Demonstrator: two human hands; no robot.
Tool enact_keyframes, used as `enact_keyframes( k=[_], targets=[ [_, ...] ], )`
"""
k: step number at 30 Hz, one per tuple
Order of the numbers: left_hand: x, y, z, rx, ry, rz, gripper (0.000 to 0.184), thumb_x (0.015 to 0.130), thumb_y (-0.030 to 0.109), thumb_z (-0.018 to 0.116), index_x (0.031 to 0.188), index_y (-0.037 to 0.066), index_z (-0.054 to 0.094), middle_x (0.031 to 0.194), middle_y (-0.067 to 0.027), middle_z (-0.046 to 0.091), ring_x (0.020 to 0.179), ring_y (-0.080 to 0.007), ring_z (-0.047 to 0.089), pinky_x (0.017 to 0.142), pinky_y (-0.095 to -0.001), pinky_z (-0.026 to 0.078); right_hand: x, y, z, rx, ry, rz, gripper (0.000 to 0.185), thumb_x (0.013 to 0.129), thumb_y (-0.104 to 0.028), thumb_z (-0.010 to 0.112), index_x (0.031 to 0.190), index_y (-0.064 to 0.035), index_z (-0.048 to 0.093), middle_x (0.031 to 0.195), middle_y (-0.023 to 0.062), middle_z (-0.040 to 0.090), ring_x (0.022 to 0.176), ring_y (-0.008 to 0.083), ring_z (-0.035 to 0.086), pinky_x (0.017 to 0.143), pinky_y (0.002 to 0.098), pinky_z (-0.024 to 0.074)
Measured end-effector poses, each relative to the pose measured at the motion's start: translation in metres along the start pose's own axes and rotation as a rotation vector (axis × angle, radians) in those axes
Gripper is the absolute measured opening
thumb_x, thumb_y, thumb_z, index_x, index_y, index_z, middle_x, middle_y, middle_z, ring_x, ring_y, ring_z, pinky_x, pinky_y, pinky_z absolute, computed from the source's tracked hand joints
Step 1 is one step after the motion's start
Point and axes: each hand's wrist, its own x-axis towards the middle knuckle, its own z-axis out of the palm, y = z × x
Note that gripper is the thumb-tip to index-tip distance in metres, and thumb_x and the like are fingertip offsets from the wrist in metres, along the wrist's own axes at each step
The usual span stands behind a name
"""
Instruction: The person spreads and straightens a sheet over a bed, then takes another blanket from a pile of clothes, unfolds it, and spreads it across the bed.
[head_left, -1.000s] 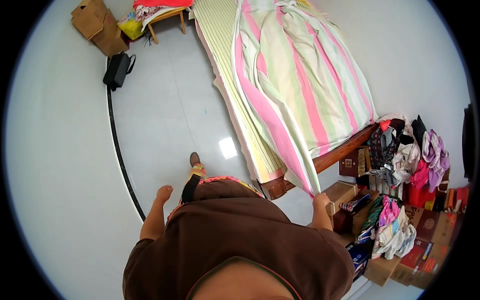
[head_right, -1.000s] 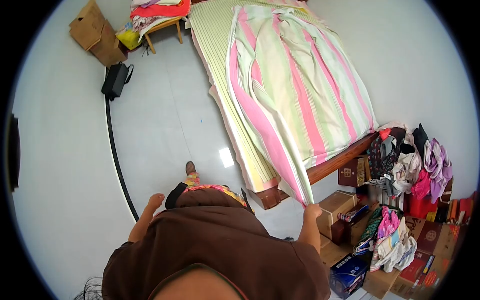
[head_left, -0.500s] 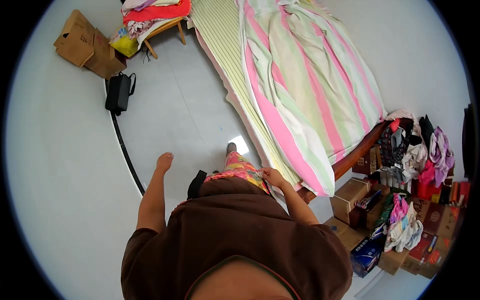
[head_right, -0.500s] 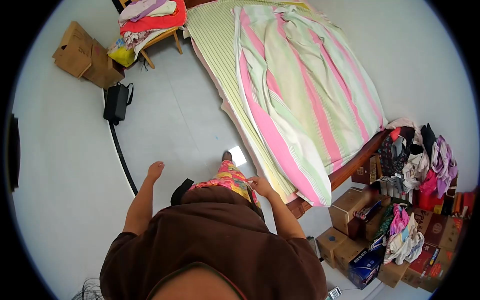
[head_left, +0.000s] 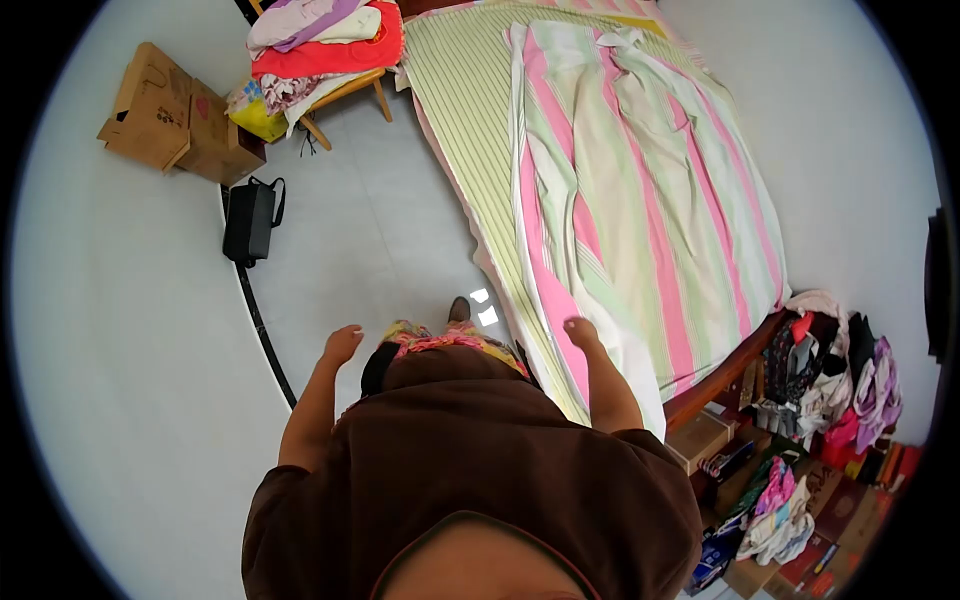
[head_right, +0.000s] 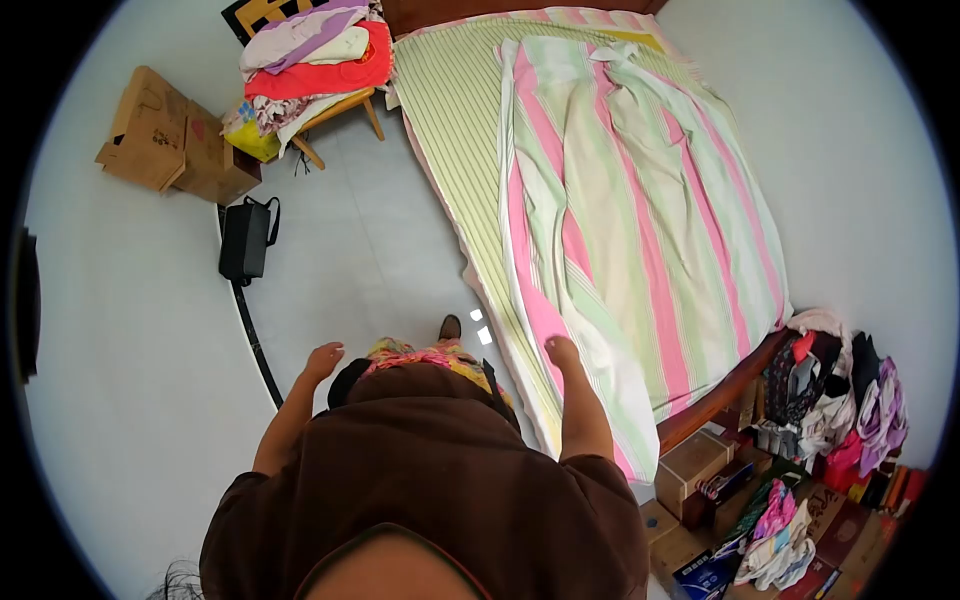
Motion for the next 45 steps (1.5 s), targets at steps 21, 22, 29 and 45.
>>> enact_keyframes(
  k=[21, 22, 29, 45],
  targets=[
    [0.365, -0.086, -0.278, 0.233, -0.150, 0.045, 0.032, 0.086, 0.031, 0.043, 0.092, 0.006, 0.060, 0.100, -0.0168, 0.059, 0.093, -0.0356, 0.054, 0.081, -0.0434, 0.042, 0.307, -0.330, -0.141, 0.148, -0.136, -0.060, 0.029, 0.079, -0.032, 0.054, 0.099, -0.0119, 0.063, 0.093, 0.0146, 0.064, 0.089, 0.0313, 0.059, 0.079, 0.0390, 0.0463],
    [0.399, -0.082, -0.302, 0.276, -0.126, 0.084, 0.032, 0.086, 0.031, 0.042, 0.092, 0.006, 0.060, 0.096, -0.0181, 0.059, 0.090, -0.0371, 0.054, 0.080, -0.0441, 0.043, 0.312, -0.330, -0.147, 0.176, -0.114, -0.017, 0.029, 0.079, -0.032, 0.054, 0.099, -0.0125, 0.063, 0.093, 0.0146, 0.064, 0.088, 0.0313, 0.059, 0.078, 0.0392, 0.0465],
    [0.592, 0.034, -0.382, 0.103, 0.117, 0.212, 0.034, 0.083, 0.030, 0.048, 0.105, 0.007, 0.059, 0.105, -0.0157, 0.059, 0.097, -0.0328, 0.055, 0.083, -0.0394, 0.043, 0.371, -0.326, -0.156, 0.272, -0.091, 0.125, 0.025, 0.078, -0.029, 0.055, 0.096, -0.0140, 0.064, 0.095, 0.0136, 0.063, 0.089, 0.0319, 0.059, 0.079, 0.0392, 0.0462],
    [0.846, 0.199, -0.391, -0.275, -0.342, 0.118, 0.031, 0.082, 0.031, 0.052, 0.093, 0.003, 0.061, 0.077, -0.0093, 0.061, 0.073, -0.0205, 0.059, 0.066, -0.0327, 0.046, 0.531, -0.434, -0.247, 0.688, 0.122, 0.100, 0.031, 0.080, -0.029, 0.054, 0.102, -0.0092, 0.061, 0.070, 0.0111, 0.063, 0.066, 0.0243, 0.062, 0.063, 0.0353, 0.0476]
  ],
)
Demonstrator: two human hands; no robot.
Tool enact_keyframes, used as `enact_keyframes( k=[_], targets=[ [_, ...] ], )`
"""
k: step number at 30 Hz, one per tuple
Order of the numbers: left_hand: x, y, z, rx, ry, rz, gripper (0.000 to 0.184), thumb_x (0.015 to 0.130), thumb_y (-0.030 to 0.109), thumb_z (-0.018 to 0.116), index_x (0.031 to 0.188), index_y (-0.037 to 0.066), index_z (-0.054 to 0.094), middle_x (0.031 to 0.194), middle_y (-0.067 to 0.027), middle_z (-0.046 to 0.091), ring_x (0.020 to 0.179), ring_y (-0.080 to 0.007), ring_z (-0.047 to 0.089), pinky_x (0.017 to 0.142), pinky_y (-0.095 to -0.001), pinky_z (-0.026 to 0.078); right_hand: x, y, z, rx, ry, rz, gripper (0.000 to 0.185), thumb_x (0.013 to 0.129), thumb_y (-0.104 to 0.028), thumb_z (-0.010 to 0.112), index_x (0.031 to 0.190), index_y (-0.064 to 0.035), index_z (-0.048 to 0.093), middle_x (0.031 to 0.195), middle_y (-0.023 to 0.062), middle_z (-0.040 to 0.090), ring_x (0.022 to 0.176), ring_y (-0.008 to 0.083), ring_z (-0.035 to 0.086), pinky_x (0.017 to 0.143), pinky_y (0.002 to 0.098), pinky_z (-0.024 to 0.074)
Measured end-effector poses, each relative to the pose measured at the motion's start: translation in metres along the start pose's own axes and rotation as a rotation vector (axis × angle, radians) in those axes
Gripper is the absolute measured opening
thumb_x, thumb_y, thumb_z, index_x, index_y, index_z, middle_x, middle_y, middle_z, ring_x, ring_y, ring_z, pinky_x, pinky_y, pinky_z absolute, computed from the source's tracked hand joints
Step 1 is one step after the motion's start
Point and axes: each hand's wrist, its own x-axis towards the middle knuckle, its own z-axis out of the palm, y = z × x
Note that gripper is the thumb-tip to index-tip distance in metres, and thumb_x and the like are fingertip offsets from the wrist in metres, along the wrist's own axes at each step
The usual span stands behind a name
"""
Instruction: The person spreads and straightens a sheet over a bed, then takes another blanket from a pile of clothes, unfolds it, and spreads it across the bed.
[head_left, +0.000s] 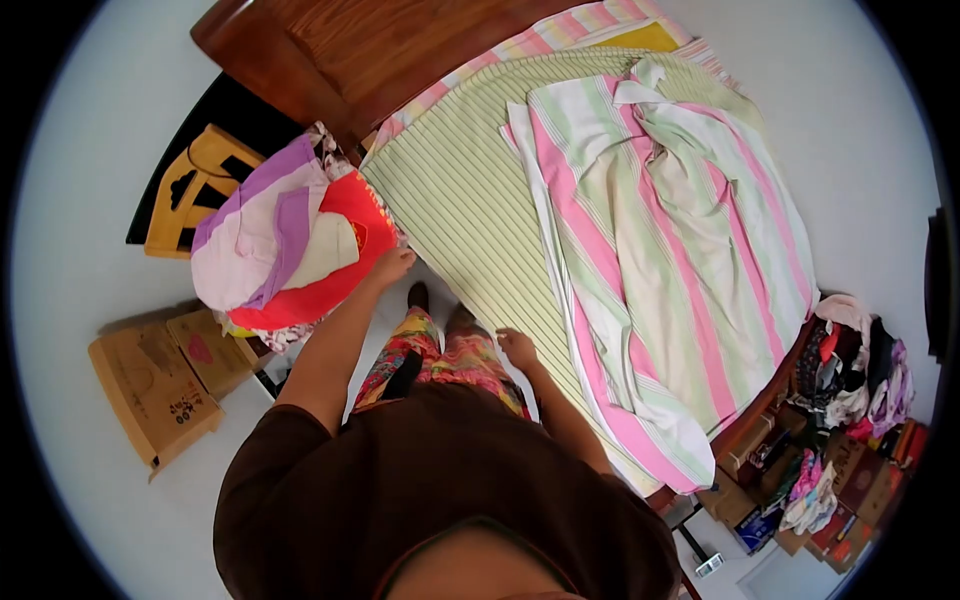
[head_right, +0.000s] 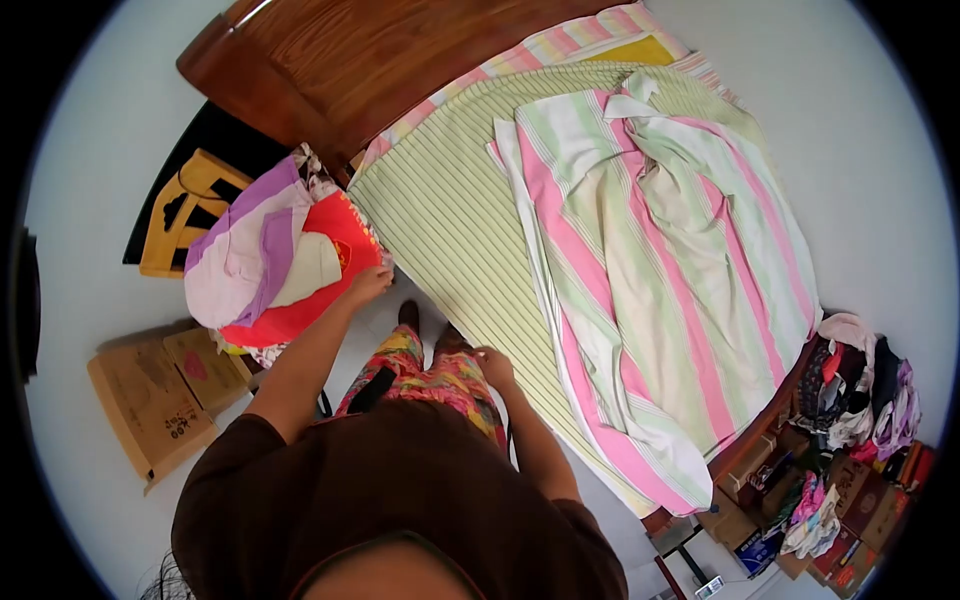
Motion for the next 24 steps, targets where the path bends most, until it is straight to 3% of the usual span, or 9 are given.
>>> enact_keyframes(
  k=[2, 4, 8, 12, 13, 16, 19, 22, 24],
  targets=[
    [0.041, 0.011, 0.005, -0.103, -0.020, -0.039, 0.029, 0.082, 0.029, 0.053, 0.092, 0.003, 0.062, 0.075, -0.0060, 0.061, 0.069, -0.0155, 0.058, 0.063, -0.0307, 0.046, -0.003, 0.003, 0.014, -0.006, 0.027, 0.007, 0.032, 0.081, -0.032, 0.052, 0.102, -0.0091, 0.061, 0.075, 0.0117, 0.064, 0.070, 0.0273, 0.062, 0.065, 0.0368, 0.0478],
    [0.084, 0.027, 0.012, -0.104, -0.036, -0.050, 0.026, 0.082, 0.027, 0.053, 0.091, 0.004, 0.063, 0.074, -0.0033, 0.060, 0.067, -0.0116, 0.056, 0.060, -0.0290, 0.046, -0.005, 0.021, 0.039, -0.089, -0.019, 0.164, 0.033, 0.082, -0.034, 0.050, 0.102, -0.0105, 0.061, 0.082, 0.0132, 0.065, 0.076, 0.0300, 0.062, 0.069, 0.0384, 0.0479],
    [0.185, 0.041, 0.035, -0.071, -0.193, -0.139, 0.029, 0.085, 0.028, 0.050, 0.101, 0.006, 0.060, 0.082, -0.0032, 0.061, 0.068, -0.0162, 0.056, 0.064, -0.0305, 0.046, -0.021, 0.020, 0.077, 0.005, -0.015, 0.403, 0.033, 0.084, -0.036, 0.047, 0.104, -0.0152, 0.062, 0.089, 0.0153, 0.064, 0.084, 0.0306, 0.061, 0.075, 0.0394, 0.0472],
    [0.263, 0.072, 0.063, 0.050, -0.164, -0.107, 0.028, 0.085, 0.030, 0.049, 0.093, 0.006, 0.061, 0.075, -0.0037, 0.060, 0.064, -0.0166, 0.055, 0.061, -0.0309, 0.045, -0.025, -0.024, 0.109, 0.115, -0.028, 0.631, 0.032, 0.086, -0.033, 0.043, 0.105, -0.0146, 0.061, 0.100, 0.0166, 0.060, 0.091, 0.0339, 0.057, 0.080, 0.0417, 0.0448],
    [0.280, 0.072, 0.071, 0.078, -0.190, -0.091, 0.028, 0.085, 0.030, 0.049, 0.091, 0.005, 0.061, 0.074, -0.0039, 0.060, 0.063, -0.0165, 0.055, 0.061, -0.0310, 0.045, -0.023, -0.023, 0.127, 0.140, -0.011, 0.590, 0.033, 0.086, -0.033, 0.043, 0.107, -0.0141, 0.060, 0.101, 0.0176, 0.058, 0.093, 0.0345, 0.055, 0.082, 0.0418, 0.0441],
    [0.331, 0.085, 0.092, -0.060, -0.237, -0.081, 0.026, 0.085, 0.028, 0.048, 0.086, 0.005, 0.060, 0.069, -0.0037, 0.059, 0.058, -0.0154, 0.052, 0.058, -0.0309, 0.044, -0.011, -0.046, 0.144, 0.182, -0.016, 0.669, 0.033, 0.086, -0.032, 0.045, 0.112, -0.0145, 0.056, 0.102, 0.0189, 0.055, 0.095, 0.0349, 0.054, 0.083, 0.0416, 0.0438],
    [0.370, 0.108, 0.115, -0.115, -0.236, -0.089, 0.026, 0.086, 0.028, 0.049, 0.095, 0.008, 0.062, 0.077, -0.0033, 0.060, 0.065, -0.0135, 0.051, 0.060, -0.0294, 0.042, 0.003, -0.059, 0.157, 0.172, 0.023, 0.690, 0.031, 0.085, -0.033, 0.047, 0.108, -0.0146, 0.057, 0.097, 0.0167, 0.055, 0.089, 0.0342, 0.055, 0.076, 0.0428, 0.0458],
    [0.406, 0.117, 0.141, -0.204, -0.344, -0.096, 0.047, 0.082, 0.042, 0.056, 0.118, 0.011, 0.052, 0.099, -0.0002, 0.054, 0.087, -0.0133, 0.048, 0.072, -0.0303, 0.041, 0.010, -0.058, 0.171, 0.156, 0.043, 0.743, 0.029, 0.084, -0.035, 0.050, 0.105, -0.0168, 0.057, 0.094, 0.0140, 0.055, 0.084, 0.0333, 0.057, 0.071, 0.0434, 0.0472],
    [0.421, 0.130, 0.158, -0.274, -0.327, -0.155, 0.048, 0.082, 0.041, 0.057, 0.120, 0.012, 0.050, 0.103, 0.0001, 0.053, 0.089, -0.0129, 0.046, 0.075, -0.0306, 0.039, 0.012, -0.053, 0.182, 0.148, 0.057, 0.765, 0.027, 0.083, -0.036, 0.051, 0.103, -0.0188, 0.057, 0.092, 0.0125, 0.055, 0.081, 0.0329, 0.057, 0.068, 0.0436, 0.0477]
  ],
)
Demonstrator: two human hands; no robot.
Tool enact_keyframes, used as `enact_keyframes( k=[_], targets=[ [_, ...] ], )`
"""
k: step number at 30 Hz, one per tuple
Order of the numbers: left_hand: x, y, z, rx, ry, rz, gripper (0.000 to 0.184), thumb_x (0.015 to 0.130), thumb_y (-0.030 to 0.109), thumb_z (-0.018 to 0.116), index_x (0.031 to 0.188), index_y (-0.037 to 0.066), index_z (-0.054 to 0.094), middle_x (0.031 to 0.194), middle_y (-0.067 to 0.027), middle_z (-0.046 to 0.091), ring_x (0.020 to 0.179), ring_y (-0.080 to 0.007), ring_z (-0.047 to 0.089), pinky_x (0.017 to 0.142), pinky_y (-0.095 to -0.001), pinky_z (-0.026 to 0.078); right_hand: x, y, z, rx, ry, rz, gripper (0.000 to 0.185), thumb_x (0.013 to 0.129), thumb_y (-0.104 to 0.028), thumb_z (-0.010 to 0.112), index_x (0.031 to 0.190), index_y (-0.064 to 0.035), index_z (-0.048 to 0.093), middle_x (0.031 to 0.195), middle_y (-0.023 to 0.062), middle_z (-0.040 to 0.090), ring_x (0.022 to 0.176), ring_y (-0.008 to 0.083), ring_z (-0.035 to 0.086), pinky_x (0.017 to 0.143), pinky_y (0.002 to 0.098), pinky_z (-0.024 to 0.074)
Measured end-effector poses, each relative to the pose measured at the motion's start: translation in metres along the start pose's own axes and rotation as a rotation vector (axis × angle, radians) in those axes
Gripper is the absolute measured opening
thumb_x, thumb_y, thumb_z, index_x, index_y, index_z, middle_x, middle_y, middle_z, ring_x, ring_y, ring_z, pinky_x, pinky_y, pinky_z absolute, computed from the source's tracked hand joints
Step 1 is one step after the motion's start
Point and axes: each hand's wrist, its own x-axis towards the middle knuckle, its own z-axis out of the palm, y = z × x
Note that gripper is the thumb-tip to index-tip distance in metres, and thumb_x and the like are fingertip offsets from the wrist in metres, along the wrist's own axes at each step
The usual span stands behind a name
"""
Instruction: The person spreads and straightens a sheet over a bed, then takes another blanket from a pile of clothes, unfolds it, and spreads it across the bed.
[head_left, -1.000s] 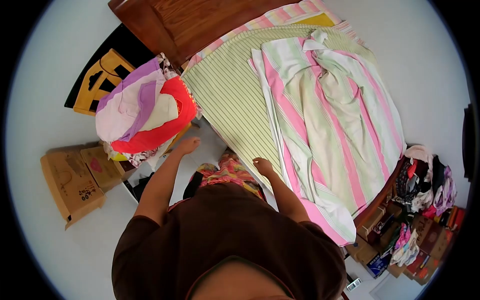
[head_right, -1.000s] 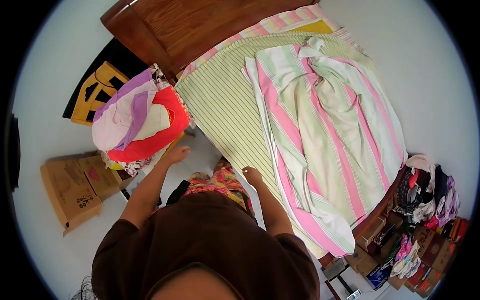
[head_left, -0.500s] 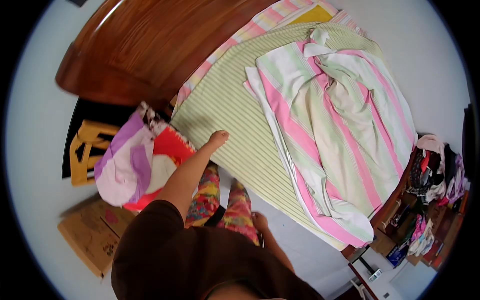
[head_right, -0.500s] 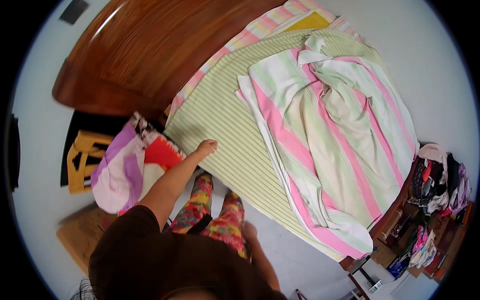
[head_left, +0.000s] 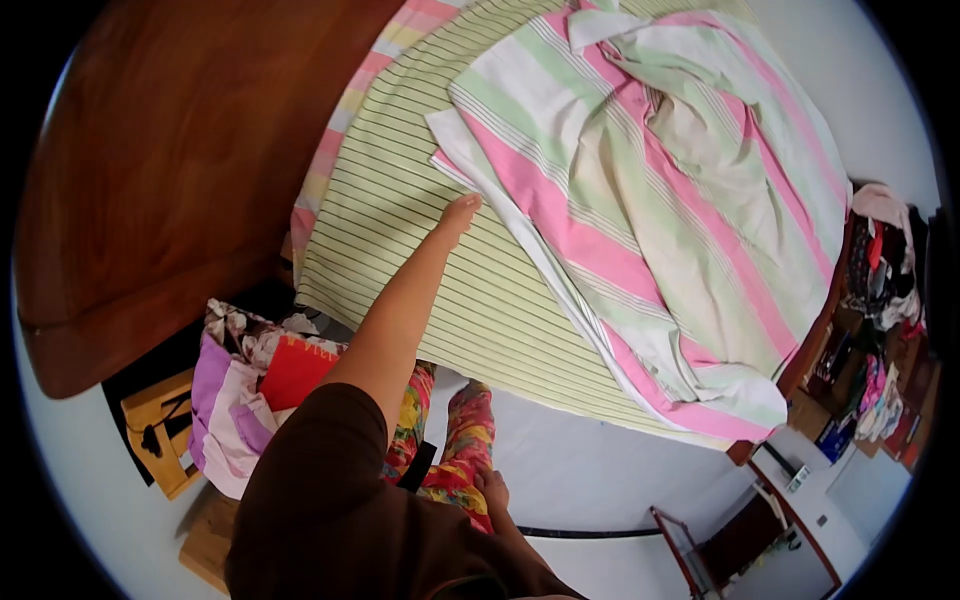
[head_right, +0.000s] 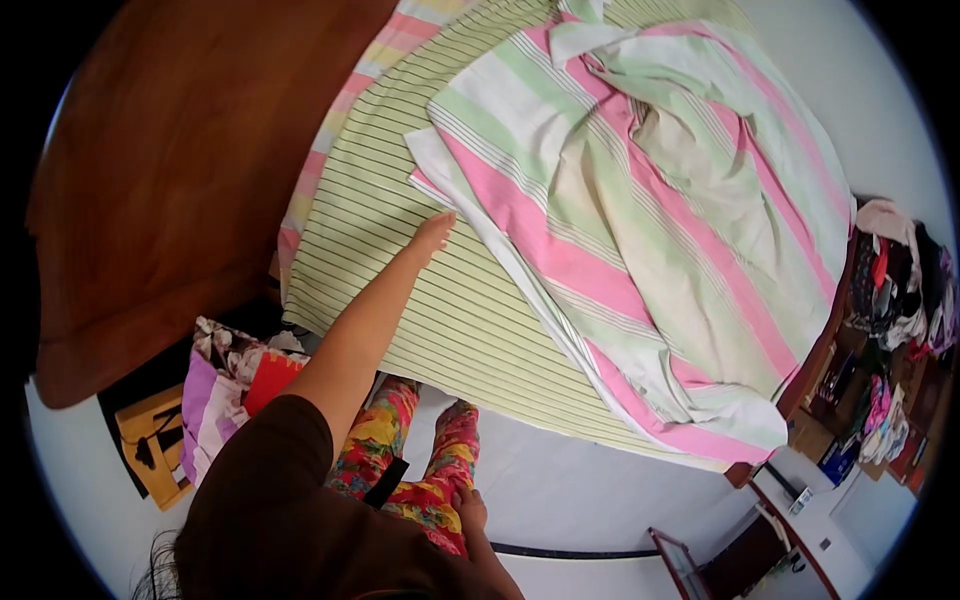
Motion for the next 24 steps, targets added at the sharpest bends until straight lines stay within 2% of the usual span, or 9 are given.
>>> enact_keyframes(
  k=[7, 10, 11, 14, 18, 20, 21, 22, 24],
  targets=[
    [0.076, 0.004, 0.017, -0.280, 0.183, 0.024, 0.039, 0.084, 0.031, 0.054, 0.118, 0.012, 0.052, 0.110, -0.0006, 0.052, 0.094, -0.0128, 0.045, 0.080, -0.0283, 0.037, 0.008, -0.008, -0.001, 0.109, 0.065, 0.032, 0.024, 0.082, -0.032, 0.054, 0.101, -0.0200, 0.059, 0.089, 0.0107, 0.057, 0.082, 0.0302, 0.058, 0.068, 0.0416, 0.0479],
    [0.082, 0.004, 0.012, -0.462, 0.229, -0.019, 0.035, 0.085, 0.023, 0.053, 0.116, 0.006, 0.052, 0.114, -0.0074, 0.052, 0.100, -0.0130, 0.047, 0.079, -0.0241, 0.036, 0.012, -0.011, -0.005, 0.186, 0.093, 0.036, 0.024, 0.082, -0.032, 0.054, 0.101, -0.0181, 0.060, 0.090, 0.0118, 0.058, 0.083, 0.0310, 0.058, 0.071, 0.0415, 0.0471],
    [0.076, 0.002, 0.006, -0.622, 0.162, 0.094, 0.032, 0.083, 0.022, 0.056, 0.110, 0.006, 0.055, 0.103, -0.0077, 0.055, 0.090, -0.0139, 0.051, 0.073, -0.0249, 0.039, 0.015, -0.012, -0.007, 0.197, 0.093, 0.038, 0.024, 0.083, -0.032, 0.053, 0.100, -0.0168, 0.060, 0.089, 0.0121, 0.059, 0.083, 0.0313, 0.058, 0.071, 0.0415, 0.0468],
    [0.039, -0.012, -0.001, -0.907, 0.014, 0.182, 0.031, 0.082, 0.022, 0.056, 0.106, 0.002, 0.056, 0.097, -0.0081, 0.058, 0.085, -0.0160, 0.055, 0.069, -0.0290, 0.044, 0.026, -0.016, -0.008, 0.301, 0.091, 0.031, 0.025, 0.084, -0.031, 0.053, 0.100, -0.0127, 0.059, 0.087, 0.0137, 0.060, 0.085, 0.0321, 0.058, 0.073, 0.0412, 0.0460],
    [-0.109, -0.041, -0.026, -0.573, -0.120, -0.100, 0.036, 0.084, 0.029, 0.053, 0.106, 0.001, 0.056, 0.096, -0.0103, 0.061, 0.086, -0.0205, 0.060, 0.075, -0.0314, 0.049, 0.074, -0.026, 0.003, 0.745, 0.000, 0.026, 0.035, 0.087, -0.033, 0.049, 0.106, -0.0046, 0.055, 0.087, 0.0148, 0.062, 0.090, 0.0293, 0.059, 0.075, 0.0379, 0.0457],
    [-0.210, -0.035, -0.037, -0.483, -0.245, -0.301, 0.038, 0.084, 0.029, 0.054, 0.106, -0.002, 0.057, 0.098, -0.0113, 0.061, 0.086, -0.0217, 0.061, 0.077, -0.0329, 0.048, 0.090, -0.056, -0.020, 1.138, -0.157, -0.028, 0.035, 0.089, -0.029, 0.047, 0.115, -0.0072, 0.052, 0.087, 0.0077, 0.059, 0.086, 0.0199, 0.058, 0.074, 0.0323, 0.0476],
    [-0.239, -0.066, -0.051, -0.210, -0.239, -0.322, 0.039, 0.082, 0.027, 0.056, 0.108, -0.002, 0.056, 0.102, -0.0110, 0.061, 0.088, -0.0216, 0.060, 0.078, -0.0326, 0.048, 0.080, -0.100, -0.056, 1.419, -0.113, 0.068, 0.038, 0.090, -0.030, 0.045, 0.119, -0.0069, 0.048, 0.091, 0.0076, 0.058, 0.087, 0.0191, 0.058, 0.075, 0.0324, 0.0479],
    [-0.284, -0.060, -0.057, 0.236, -0.461, -0.129, 0.039, 0.080, 0.025, 0.059, 0.109, 0.000, 0.057, 0.101, -0.0098, 0.062, 0.087, -0.0191, 0.060, 0.078, -0.0312, 0.046, 0.066, -0.143, -0.088, 1.697, -0.068, 0.165, 0.041, 0.091, -0.031, 0.044, 0.124, -0.0067, 0.044, 0.095, 0.0075, 0.057, 0.088, 0.0184, 0.057, 0.076, 0.0326, 0.0482],
    [-0.343, -0.114, -0.069, 0.364, -0.557, -0.279, 0.038, 0.077, 0.022, 0.062, 0.109, 0.002, 0.059, 0.098, -0.0081, 0.063, 0.087, -0.0162, 0.058, 0.077, -0.0307, 0.045, 0.093, -0.145, -0.058, 1.777, -0.281, -0.034, 0.041, 0.092, -0.032, 0.042, 0.126, -0.0079, 0.041, 0.103, 0.0113, 0.056, 0.092, 0.0194, 0.056, 0.081, 0.0327, 0.0464]
  ],
)
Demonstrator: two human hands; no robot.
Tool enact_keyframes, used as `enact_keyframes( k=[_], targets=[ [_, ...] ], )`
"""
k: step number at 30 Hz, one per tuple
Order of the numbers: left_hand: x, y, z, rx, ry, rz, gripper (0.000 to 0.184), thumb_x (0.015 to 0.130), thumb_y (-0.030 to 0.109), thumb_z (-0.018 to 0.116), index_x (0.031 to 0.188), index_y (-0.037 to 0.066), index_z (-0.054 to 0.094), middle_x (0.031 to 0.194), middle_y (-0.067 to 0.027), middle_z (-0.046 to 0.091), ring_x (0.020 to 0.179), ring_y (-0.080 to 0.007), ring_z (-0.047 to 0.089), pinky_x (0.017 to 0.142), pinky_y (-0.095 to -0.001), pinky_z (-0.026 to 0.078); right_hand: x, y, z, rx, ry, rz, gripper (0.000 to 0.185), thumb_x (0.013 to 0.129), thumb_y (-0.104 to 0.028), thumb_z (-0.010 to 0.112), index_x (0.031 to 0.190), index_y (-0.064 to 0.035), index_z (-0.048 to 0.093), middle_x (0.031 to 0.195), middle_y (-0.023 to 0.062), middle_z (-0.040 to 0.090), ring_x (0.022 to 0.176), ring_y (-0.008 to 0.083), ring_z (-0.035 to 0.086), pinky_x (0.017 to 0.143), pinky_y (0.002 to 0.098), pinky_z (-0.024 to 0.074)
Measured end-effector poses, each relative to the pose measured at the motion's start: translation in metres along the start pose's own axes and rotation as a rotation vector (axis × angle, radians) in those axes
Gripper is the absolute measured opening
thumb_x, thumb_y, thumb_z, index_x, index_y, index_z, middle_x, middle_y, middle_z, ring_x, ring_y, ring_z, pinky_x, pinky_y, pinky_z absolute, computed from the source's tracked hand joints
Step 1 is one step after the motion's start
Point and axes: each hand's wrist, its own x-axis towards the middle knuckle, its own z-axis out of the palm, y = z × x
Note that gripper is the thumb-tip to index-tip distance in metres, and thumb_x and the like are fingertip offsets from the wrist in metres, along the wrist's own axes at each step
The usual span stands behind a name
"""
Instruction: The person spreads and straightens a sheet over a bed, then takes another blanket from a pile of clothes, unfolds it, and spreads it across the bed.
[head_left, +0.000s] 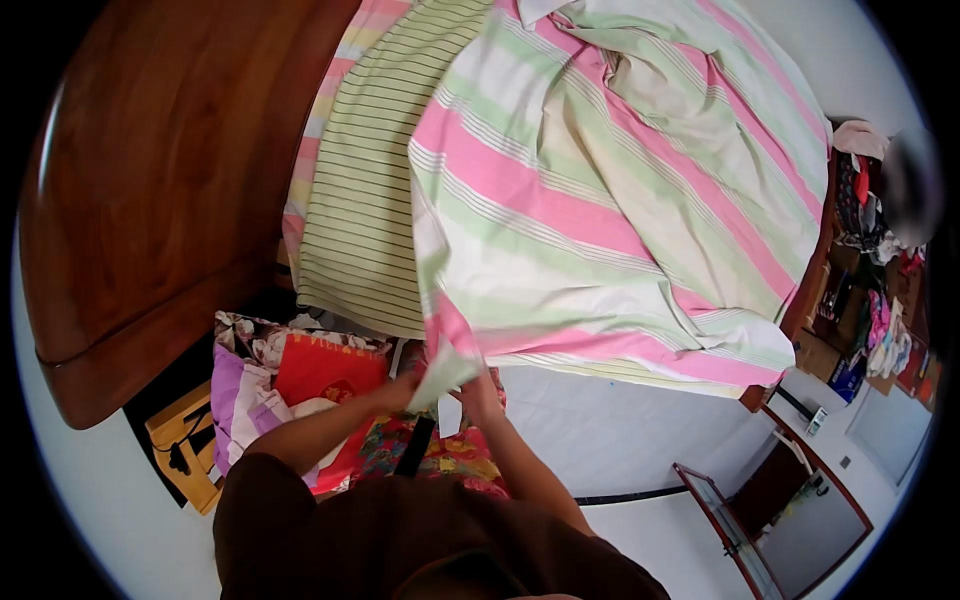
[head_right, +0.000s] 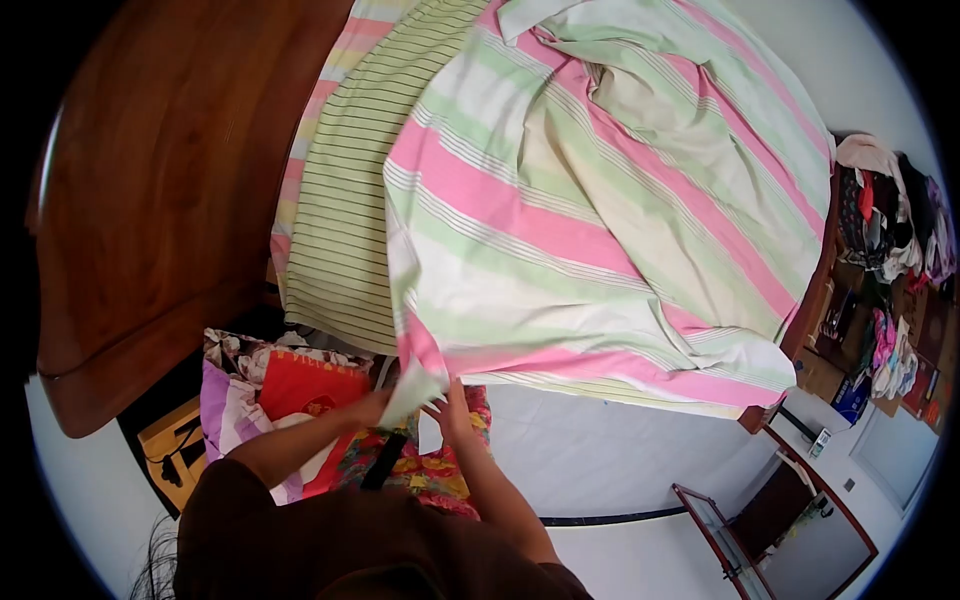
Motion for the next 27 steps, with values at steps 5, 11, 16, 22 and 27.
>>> enact_keyframes(
  k=[5, 11, 16, 22, 27],
  targets=[
    [-0.039, 0.061, 0.002, 0.194, -0.314, -0.062, 0.032, 0.080, 0.023, 0.057, 0.106, 0.004, 0.060, 0.092, -0.0070, 0.063, 0.084, -0.0163, 0.058, 0.075, -0.0308, 0.045, 0.005, 0.011, 0.013, -0.536, 0.138, -0.005, 0.040, 0.092, -0.029, 0.040, 0.123, -0.0031, 0.042, 0.108, 0.0148, 0.056, 0.096, 0.0242, 0.057, 0.079, 0.0354, 0.0471],
    [0.077, 0.061, -0.089, -0.275, 0.135, -0.083, 0.045, 0.087, 0.046, 0.045, 0.105, 0.006, 0.054, 0.095, -0.0074, 0.059, 0.085, -0.0175, 0.058, 0.077, -0.0324, 0.047, -0.009, 0.011, -0.012, -1.389, 0.234, -0.358, 0.033, 0.085, -0.018, 0.043, 0.113, -0.0001, 0.047, 0.088, 0.0228, 0.060, 0.082, 0.0374, 0.060, 0.069, 0.0453, 0.0479],
    [0.161, 0.167, -0.107, -0.457, 0.127, -0.133, 0.069, 0.083, 0.059, 0.044, 0.122, 0.003, 0.045, 0.106, -0.0104, 0.058, 0.092, -0.0209, 0.058, 0.084, -0.0355, 0.046, -0.079, -0.022, 0.060, -1.939, 0.118, -0.139, 0.026, 0.076, -0.009, 0.048, 0.099, -0.0003, 0.053, 0.076, 0.0204, 0.060, 0.068, 0.0351, 0.061, 0.059, 0.0430, 0.0482],
    [0.216, 0.293, -0.075, -0.818, -0.199, 0.162, 0.059, 0.081, 0.047, 0.056, 0.116, 0.000, 0.049, 0.105, -0.0112, 0.059, 0.091, -0.0225, 0.058, 0.082, -0.0373, 0.047, -0.103, -0.019, 0.075, -1.910, -0.178, -0.199, 0.018, 0.074, -0.020, 0.052, 0.073, -0.0044, 0.060, 0.068, 0.0176, 0.060, 0.063, 0.0351, 0.060, 0.055, 0.0431, 0.0485],
    [0.228, 0.365, -0.132, -0.735, 0.018, 0.230, 0.056, 0.079, 0.041, 0.061, 0.114, 0.000, 0.051, 0.104, -0.0117, 0.059, 0.091, -0.0230, 0.058, 0.080, -0.0378, 0.047, -0.102, -0.004, 0.092, -1.763, -0.278, -0.207, 0.018, 0.072, -0.019, 0.052, 0.076, -0.0045, 0.062, 0.071, 0.0181, 0.061, 0.066, 0.0360, 0.061, 0.057, 0.0446, 0.0477]
  ],
)
